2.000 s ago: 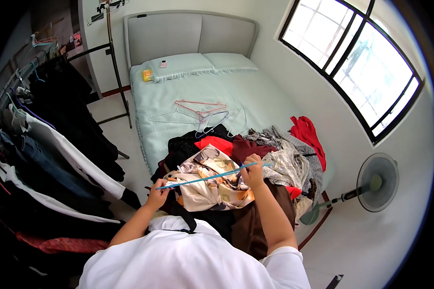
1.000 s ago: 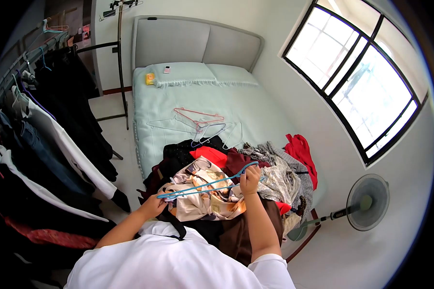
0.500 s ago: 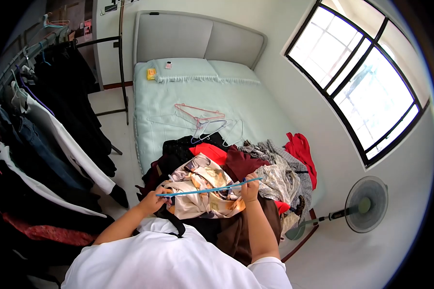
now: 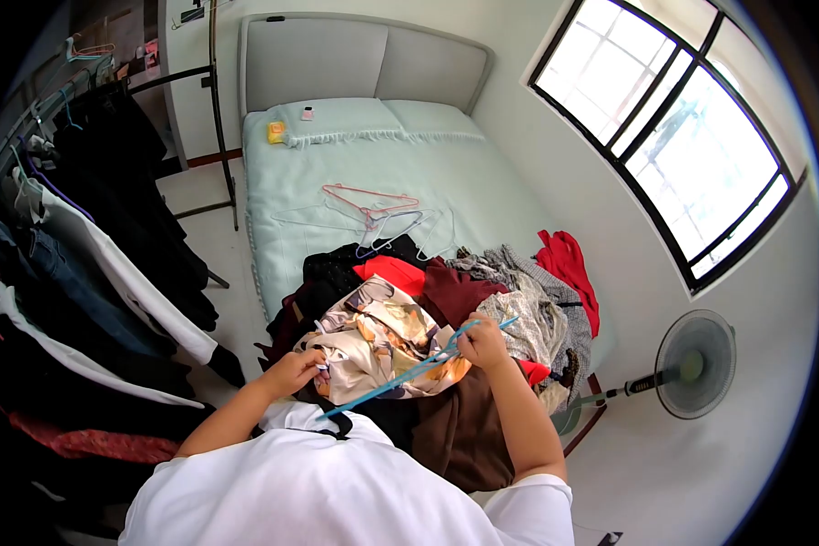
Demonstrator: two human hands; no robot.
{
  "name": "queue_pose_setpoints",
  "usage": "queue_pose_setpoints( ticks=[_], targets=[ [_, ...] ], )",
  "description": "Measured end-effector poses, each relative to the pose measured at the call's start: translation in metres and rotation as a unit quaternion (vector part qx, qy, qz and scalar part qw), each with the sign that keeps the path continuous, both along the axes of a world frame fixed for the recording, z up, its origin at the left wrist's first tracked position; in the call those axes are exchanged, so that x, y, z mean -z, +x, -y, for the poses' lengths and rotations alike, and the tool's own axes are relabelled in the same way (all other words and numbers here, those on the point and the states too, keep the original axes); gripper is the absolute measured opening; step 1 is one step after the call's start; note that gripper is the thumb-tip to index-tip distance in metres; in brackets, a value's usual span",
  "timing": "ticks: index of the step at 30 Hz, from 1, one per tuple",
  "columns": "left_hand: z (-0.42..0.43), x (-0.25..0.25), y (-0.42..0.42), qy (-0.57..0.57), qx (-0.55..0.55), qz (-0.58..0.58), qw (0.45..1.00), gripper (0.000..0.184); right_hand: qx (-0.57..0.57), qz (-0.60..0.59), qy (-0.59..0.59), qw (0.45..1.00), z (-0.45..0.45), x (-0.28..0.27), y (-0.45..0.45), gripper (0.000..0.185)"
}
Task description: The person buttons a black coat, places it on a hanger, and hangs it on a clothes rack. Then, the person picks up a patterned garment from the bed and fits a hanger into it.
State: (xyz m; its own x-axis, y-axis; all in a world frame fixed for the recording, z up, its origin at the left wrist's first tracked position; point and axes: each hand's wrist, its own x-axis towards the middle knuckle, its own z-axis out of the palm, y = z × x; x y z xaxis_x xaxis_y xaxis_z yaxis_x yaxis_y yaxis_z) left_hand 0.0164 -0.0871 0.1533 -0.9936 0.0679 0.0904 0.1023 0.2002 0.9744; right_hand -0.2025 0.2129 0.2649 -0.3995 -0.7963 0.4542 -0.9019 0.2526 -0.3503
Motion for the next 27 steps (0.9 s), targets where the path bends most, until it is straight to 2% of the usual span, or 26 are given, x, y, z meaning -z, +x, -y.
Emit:
queue_pose_setpoints(
  ticks=[4, 6, 7, 9, 11, 13, 17, 19, 22, 23, 25, 27],
  targets=[
    [0.003, -0.003, 0.004, -0.001, -0.033, -0.018, 0.999, 0.008, 0.072, -0.003, -0.08, 0.994, 0.002, 0.0, 0.0, 0.021],
    [0.006, -0.009, 0.009, -0.068, -0.103, -0.044, 0.991, 0.01, 0.129, -0.037, -0.114, 0.984, 0.003, 0.001, 0.001, 0.024],
    [0.006, -0.004, 0.011, -0.069, -0.105, -0.042, 0.991, 0.01, 0.127, -0.035, -0.115, 0.985, 0.004, 0.003, 0.002, 0.024],
    [0.005, 0.012, 0.01, -0.008, -0.183, -0.078, 0.98, 0.012, 0.153, -0.007, -0.15, 0.977, 0.006, 0.002, 0.005, 0.027],
    [0.003, 0.023, 0.011, 0.01, -0.199, -0.074, 0.977, 0.013, 0.172, 0.03, -0.141, 0.974, 0.005, 0.006, 0.011, 0.028],
    [0.0, 0.03, 0.01, 0.088, -0.226, -0.082, 0.967, 0.012, 0.181, 0.106, -0.143, 0.967, 0.005, 0.005, 0.017, 0.028],
    [0.0, 0.022, 0.014, 0.008, -0.179, -0.042, 0.983, 0.01, 0.199, 0.075, -0.156, 0.964, 0.004, 0.014, 0.017, 0.026],
    [-0.005, 0.023, 0.009, 0.187, -0.174, -0.076, 0.964, 0.012, 0.161, -0.004, -0.167, 0.973, 0.007, 0.014, 0.021, 0.024],
    [0.0, 0.024, 0.012, 0.224, -0.122, -0.04, 0.966, 0.015, 0.162, -0.022, -0.155, 0.974, 0.009, 0.018, 0.019, 0.023],
    [0.002, 0.024, 0.012, 0.225, -0.122, -0.04, 0.966, 0.015, 0.155, -0.029, -0.149, 0.976, 0.01, 0.017, 0.018, 0.023],
    [0.006, 0.025, 0.013, 0.115, -0.127, -0.062, 0.983, 0.014, 0.12, -0.035, -0.146, 0.981, 0.01, 0.018, 0.016, 0.024],
    [0.008, 0.027, 0.013, 0.11, -0.138, -0.057, 0.983, 0.014, 0.085, -0.04, -0.144, 0.985, 0.011, 0.018, 0.015, 0.025]
  ],
)
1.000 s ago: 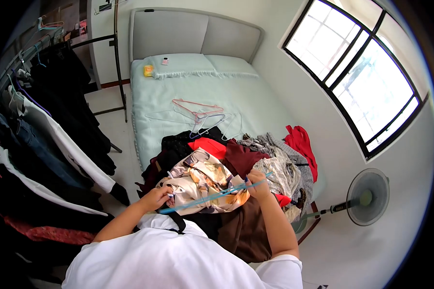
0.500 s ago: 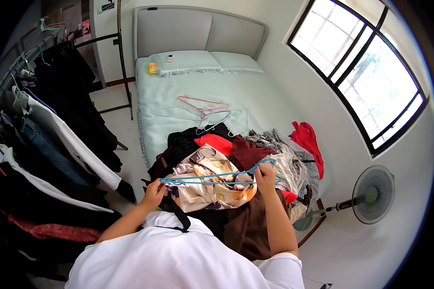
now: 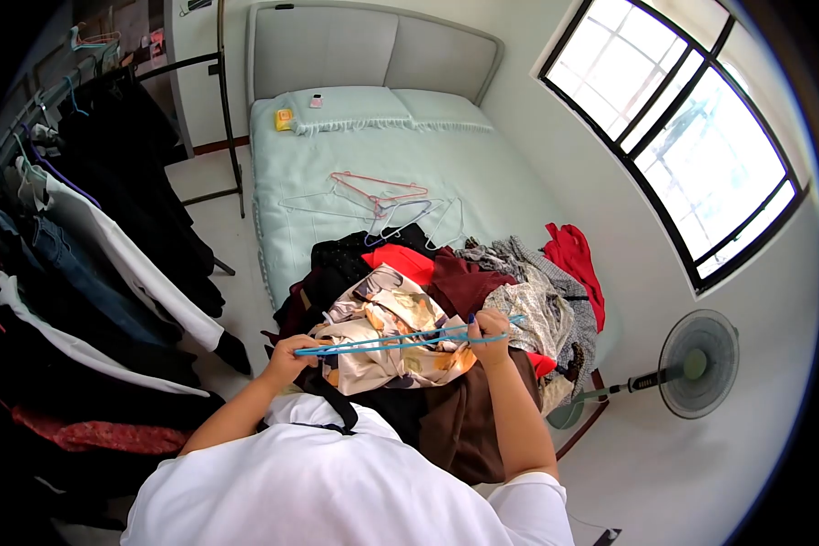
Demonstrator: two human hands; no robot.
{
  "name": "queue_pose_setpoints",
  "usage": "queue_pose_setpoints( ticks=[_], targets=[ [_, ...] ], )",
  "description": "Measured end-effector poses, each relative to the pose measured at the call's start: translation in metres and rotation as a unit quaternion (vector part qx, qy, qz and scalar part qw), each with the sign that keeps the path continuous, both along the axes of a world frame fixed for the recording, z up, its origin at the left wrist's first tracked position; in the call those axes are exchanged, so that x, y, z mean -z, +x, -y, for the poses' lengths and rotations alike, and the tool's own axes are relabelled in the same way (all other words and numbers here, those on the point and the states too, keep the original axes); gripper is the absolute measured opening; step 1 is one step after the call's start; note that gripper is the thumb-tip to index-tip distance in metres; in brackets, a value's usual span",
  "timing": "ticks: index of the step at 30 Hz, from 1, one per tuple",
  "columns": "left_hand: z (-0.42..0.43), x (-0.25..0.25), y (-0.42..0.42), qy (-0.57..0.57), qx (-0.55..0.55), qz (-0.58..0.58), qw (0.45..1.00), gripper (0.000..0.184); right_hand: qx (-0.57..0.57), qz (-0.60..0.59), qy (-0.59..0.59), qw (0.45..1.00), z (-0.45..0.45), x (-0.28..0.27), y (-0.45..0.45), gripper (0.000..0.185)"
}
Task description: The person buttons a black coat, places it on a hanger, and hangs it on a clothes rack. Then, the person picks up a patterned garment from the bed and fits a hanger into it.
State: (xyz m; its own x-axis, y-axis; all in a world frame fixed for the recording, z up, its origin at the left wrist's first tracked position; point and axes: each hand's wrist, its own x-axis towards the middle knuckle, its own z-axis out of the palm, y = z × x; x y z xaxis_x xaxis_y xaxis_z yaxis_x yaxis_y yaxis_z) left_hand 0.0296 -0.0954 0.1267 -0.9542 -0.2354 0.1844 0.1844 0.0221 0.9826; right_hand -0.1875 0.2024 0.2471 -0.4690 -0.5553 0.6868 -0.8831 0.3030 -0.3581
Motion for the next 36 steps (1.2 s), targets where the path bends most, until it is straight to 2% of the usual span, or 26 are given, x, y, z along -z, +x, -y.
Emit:
queue_pose_setpoints(
  ticks=[2, 4, 12, 14, 16, 20, 22, 23, 28, 32, 34, 36],
  targets=[
    [0.0, 0.001, 0.0, -0.004, -0.01, 0.007, 1.0, 0.013, -0.017, 0.025, 0.018, 0.999, 0.002, 0.0, 0.0, 0.027],
    [-0.002, -0.012, 0.0, -0.063, -0.062, -0.023, 0.996, 0.012, -0.028, 0.024, 0.023, 0.999, 0.004, -0.002, 0.0, 0.026],
    [-0.002, -0.005, 0.0, -0.076, -0.095, -0.014, 0.992, 0.01, -0.071, 0.02, 0.057, 0.996, 0.001, -0.016, 0.005, 0.023],
    [-0.002, -0.005, 0.001, -0.077, -0.097, -0.016, 0.992, 0.009, -0.096, 0.009, 0.053, 0.994, -0.001, -0.012, 0.005, 0.029],
    [-0.002, -0.003, 0.001, -0.022, -0.068, -0.004, 0.997, 0.008, -0.097, 0.006, 0.052, 0.994, -0.003, -0.01, 0.008, 0.029],
    [-0.003, 0.001, 0.001, -0.046, -0.053, -0.028, 0.997, 0.007, -0.105, 0.031, 0.06, 0.992, -0.005, -0.01, 0.016, 0.029],
    [-0.005, 0.009, 0.0, 0.031, -0.026, -0.02, 0.999, 0.007, -0.104, 0.037, 0.074, 0.991, -0.009, -0.008, 0.016, 0.024],
    [-0.006, 0.012, 0.0, 0.032, -0.026, -0.019, 0.999, 0.007, -0.103, 0.042, 0.087, 0.99, -0.011, -0.007, 0.017, 0.019],
    [-0.008, 0.01, 0.003, 0.095, 0.009, 0.026, 0.995, 0.008, -0.064, 0.097, 0.063, 0.991, -0.014, 0.002, 0.02, 0.018],
    [-0.01, 0.007, 0.002, 0.071, 0.026, 0.012, 0.997, 0.011, -0.014, 0.098, 0.055, 0.994, -0.012, 0.008, 0.022, 0.017],
    [-0.009, 0.009, 0.005, 0.06, 0.093, 0.103, 0.988, 0.017, -0.006, 0.096, 0.057, 0.994, -0.008, 0.011, 0.024, 0.019],
    [-0.004, 0.009, 0.007, 0.069, 0.119, 0.114, 0.984, 0.022, 0.041, 0.156, 0.026, 0.986, -0.002, 0.016, 0.027, 0.023]
  ],
)
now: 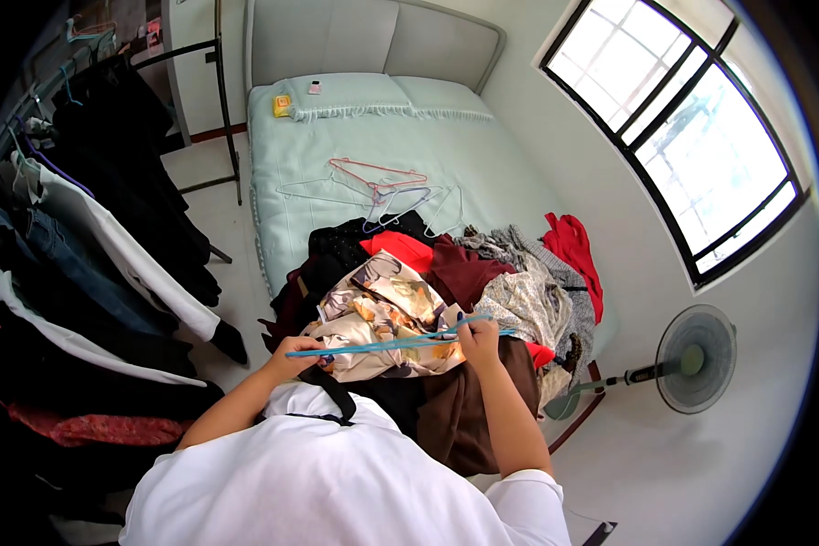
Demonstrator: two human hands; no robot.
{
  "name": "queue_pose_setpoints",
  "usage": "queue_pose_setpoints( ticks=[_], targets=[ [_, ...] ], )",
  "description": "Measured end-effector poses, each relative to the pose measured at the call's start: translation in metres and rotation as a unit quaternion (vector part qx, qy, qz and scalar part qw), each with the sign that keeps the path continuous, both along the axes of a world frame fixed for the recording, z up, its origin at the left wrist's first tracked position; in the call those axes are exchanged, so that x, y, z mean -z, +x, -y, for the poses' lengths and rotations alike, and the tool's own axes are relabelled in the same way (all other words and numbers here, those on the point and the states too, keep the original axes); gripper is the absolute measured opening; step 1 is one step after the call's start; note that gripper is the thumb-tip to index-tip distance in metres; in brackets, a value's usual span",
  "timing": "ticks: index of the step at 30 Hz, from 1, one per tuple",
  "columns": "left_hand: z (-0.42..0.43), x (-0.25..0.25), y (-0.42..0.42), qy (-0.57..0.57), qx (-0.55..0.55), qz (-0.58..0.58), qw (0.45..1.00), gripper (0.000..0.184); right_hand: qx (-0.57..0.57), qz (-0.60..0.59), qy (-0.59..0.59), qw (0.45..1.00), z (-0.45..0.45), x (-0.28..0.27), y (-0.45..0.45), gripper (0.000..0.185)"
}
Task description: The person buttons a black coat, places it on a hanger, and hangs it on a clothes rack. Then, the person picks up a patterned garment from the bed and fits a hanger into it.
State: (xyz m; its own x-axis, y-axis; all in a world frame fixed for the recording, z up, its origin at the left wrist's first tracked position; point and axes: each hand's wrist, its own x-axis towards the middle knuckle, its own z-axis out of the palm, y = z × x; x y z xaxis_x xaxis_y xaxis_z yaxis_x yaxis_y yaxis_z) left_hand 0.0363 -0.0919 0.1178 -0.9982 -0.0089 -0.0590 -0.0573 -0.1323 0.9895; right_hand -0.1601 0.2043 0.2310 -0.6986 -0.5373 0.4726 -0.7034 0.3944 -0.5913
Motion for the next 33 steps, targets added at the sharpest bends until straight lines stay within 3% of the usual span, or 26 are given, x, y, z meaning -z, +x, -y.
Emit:
queue_pose_setpoints(
  ticks=[5, 6, 8, 11, 13, 16, 19, 21, 24, 26, 28, 29, 30, 33],
  targets=[
    [0.047, -0.017, 0.007, 0.026, 0.07, 0.062, 0.995, 0.041, 0.046, -0.013, -0.035, 0.998, 0.016, -0.012, 0.004, 0.022],
    [0.062, -0.004, 0.009, 0.018, 0.015, 0.043, 0.999, 0.041, 0.049, -0.011, -0.036, 0.998, 0.018, -0.012, 0.004, 0.022],
    [0.085, 0.004, 0.012, -0.024, -0.148, -0.027, 0.988, 0.033, 0.027, -0.026, -0.033, 0.999, 0.023, -0.013, 0.002, 0.021],
    [0.074, -0.066, 0.017, -0.083, -0.155, -0.03, 0.984, 0.029, -0.014, -0.058, -0.037, 0.998, 0.05, -0.012, 0.009, 0.018],
    [0.043, -0.109, 0.013, -0.22, -0.097, -0.097, 0.966, 0.028, -0.04, -0.087, -0.035, 0.995, 0.072, -0.013, 0.015, 0.018],
    [0.013, -0.122, 0.003, -0.345, -0.016, -0.138, 0.928, 0.027, -0.04, -0.135, -0.004, 0.99, 0.109, -0.021, 0.029, 0.02],
    [0.002, -0.094, -0.005, -0.302, -0.082, -0.121, 0.942, 0.016, -0.074, -0.145, 0.031, 0.986, 0.132, -0.027, 0.043, 0.015],
    [0.002, -0.093, -0.001, -0.283, -0.135, -0.095, 0.945, 0.013, -0.07, -0.214, -0.087, 0.97, 0.141, -0.037, 0.053, 0.015],
    [0.009, -0.081, 0.013, -0.264, -0.191, -0.097, 0.94, 0.014, -0.003, -0.221, -0.179, 0.959, 0.124, 0.002, 0.052, 0.027],
    [0.013, -0.074, 0.02, -0.263, -0.217, -0.121, 0.932, 0.018, 0.018, -0.216, -0.16, 0.963, 0.108, 0.039, 0.044, 0.027],
    [0.019, -0.071, 0.029, -0.203, -0.228, -0.057, 0.95, 0.018, 0.092, -0.043, -0.042, 0.994, 0.099, 0.077, 0.037, 0.026],
    [0.022, -0.065, 0.031, -0.185, -0.225, -0.053, 0.955, 0.023, 0.126, 0.003, 0.027, 0.992, 0.098, 0.096, 0.034, 0.027],
    [0.023, -0.065, 0.034, -0.188, -0.225, -0.053, 0.955, 0.023, 0.143, 0.038, 0.087, 0.985, 0.092, 0.134, 0.026, 0.04],
    [0.024, -0.068, 0.04, -0.074, -0.202, -0.021, 0.976, 0.026, 0.138, 0.113, 0.144, 0.973, 0.095, 0.177, 0.028, 0.053]
  ],
)
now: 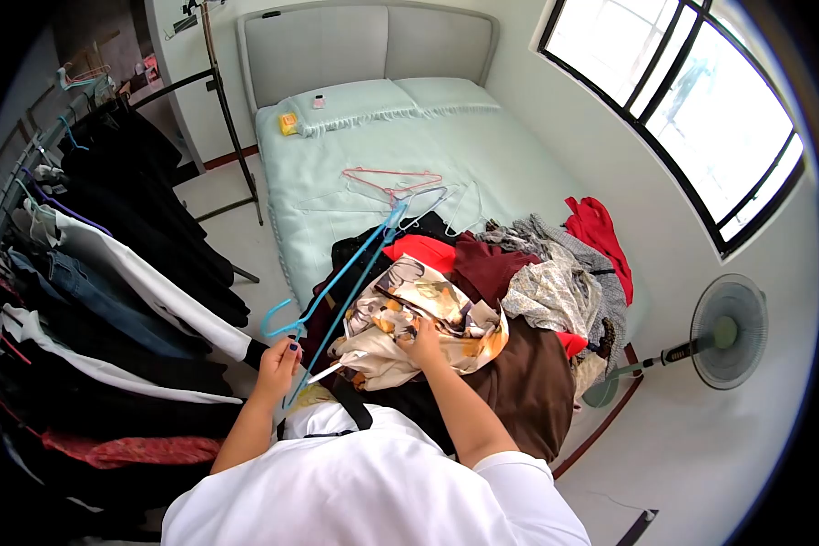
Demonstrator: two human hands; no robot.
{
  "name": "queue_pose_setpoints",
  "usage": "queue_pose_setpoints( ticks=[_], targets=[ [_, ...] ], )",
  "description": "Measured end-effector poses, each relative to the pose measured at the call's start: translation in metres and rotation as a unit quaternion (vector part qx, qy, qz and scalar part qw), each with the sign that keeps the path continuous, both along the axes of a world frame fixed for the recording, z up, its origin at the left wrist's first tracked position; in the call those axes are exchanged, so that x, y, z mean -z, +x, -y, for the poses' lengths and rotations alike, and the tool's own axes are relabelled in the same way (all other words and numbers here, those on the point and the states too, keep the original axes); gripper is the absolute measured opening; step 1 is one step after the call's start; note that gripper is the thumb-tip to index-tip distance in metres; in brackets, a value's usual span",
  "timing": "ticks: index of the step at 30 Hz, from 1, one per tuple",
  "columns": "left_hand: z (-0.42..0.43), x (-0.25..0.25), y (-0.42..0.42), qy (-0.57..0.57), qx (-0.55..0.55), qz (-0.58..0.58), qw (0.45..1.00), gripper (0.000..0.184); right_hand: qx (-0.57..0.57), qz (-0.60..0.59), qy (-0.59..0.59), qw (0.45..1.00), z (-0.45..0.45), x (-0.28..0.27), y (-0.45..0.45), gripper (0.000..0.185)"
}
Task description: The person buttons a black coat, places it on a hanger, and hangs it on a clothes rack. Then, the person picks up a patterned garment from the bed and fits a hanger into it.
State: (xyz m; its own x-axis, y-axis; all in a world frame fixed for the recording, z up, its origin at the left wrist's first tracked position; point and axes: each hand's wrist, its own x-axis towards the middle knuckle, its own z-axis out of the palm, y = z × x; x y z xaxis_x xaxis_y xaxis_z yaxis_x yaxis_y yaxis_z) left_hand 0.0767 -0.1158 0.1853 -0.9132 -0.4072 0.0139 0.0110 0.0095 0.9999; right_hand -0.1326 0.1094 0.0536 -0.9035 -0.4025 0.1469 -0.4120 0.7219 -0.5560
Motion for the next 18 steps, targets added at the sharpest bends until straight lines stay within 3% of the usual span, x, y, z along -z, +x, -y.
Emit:
queue_pose_setpoints(
  ticks=[2, 3, 5, 7, 9, 10, 11, 12, 13, 14, 15, 16, 18],
  targets=[
    [0.0, -0.001, 0.003, -0.007, 0.008, -0.005, 1.0, 0.026, -0.013, 0.021, -0.006, 1.0, 0.012, 0.019, -0.001, 0.067],
    [-0.001, -0.002, 0.004, -0.011, 0.018, -0.008, 1.0, 0.025, -0.015, 0.022, -0.01, 1.0, 0.016, 0.014, 0.0, 0.067],
    [-0.006, -0.007, 0.002, -0.034, 0.022, -0.029, 0.999, 0.031, -0.017, 0.206, 0.108, 0.972, 0.023, 0.004, 0.002, 0.063],
    [-0.007, -0.006, 0.0, -0.059, 0.021, -0.033, 0.997, 0.03, -0.003, 0.181, 0.107, 0.978, 0.019, 0.019, 0.0, 0.054],
    [-0.006, -0.007, 0.0, -0.061, 0.034, -0.024, 0.997, 0.03, -0.021, 0.244, 0.016, 0.969, 0.007, 0.021, -0.006, 0.038],
    [-0.006, -0.009, -0.002, -0.067, 0.021, -0.002, 0.997, 0.028, -0.028, 0.242, -0.148, 0.959, 0.002, 0.025, -0.011, 0.026],
    [-0.006, -0.01, -0.005, -0.073, 0.009, 0.019, 0.997, 0.025, 0.034, 0.311, -0.283, 0.907, -0.005, 0.035, -0.025, 0.018],
    [-0.006, -0.005, -0.008, -0.076, -0.008, 0.022, 0.997, 0.027, 0.099, 0.259, -0.327, 0.904, -0.015, -0.003, -0.029, 0.018],
    [-0.007, -0.004, -0.011, -0.075, 0.0, 0.022, 0.997, 0.027, 0.146, 0.289, -0.44, 0.838, -0.033, -0.011, -0.043, 0.019],
    [-0.008, -0.002, -0.014, -0.097, -0.02, 0.03, 0.995, 0.028, 0.16, 0.224, -0.521, 0.808, -0.045, -0.063, -0.033, 0.022],
    [-0.01, -0.001, -0.018, -0.118, -0.039, 0.037, 0.992, 0.029, 0.122, 0.177, -0.602, 0.769, -0.067, -0.074, -0.038, 0.024],
    [-0.013, -0.003, -0.022, -0.113, -0.043, 0.045, 0.992, 0.029, 0.095, 0.157, -0.628, 0.756, -0.089, -0.094, -0.032, 0.022],
    [-0.013, 0.005, -0.031, -0.114, -0.04, 0.037, 0.992, 0.029, 0.09, 0.058, -0.574, 0.812, -0.127, -0.119, -0.008, 0.018]
  ],
)
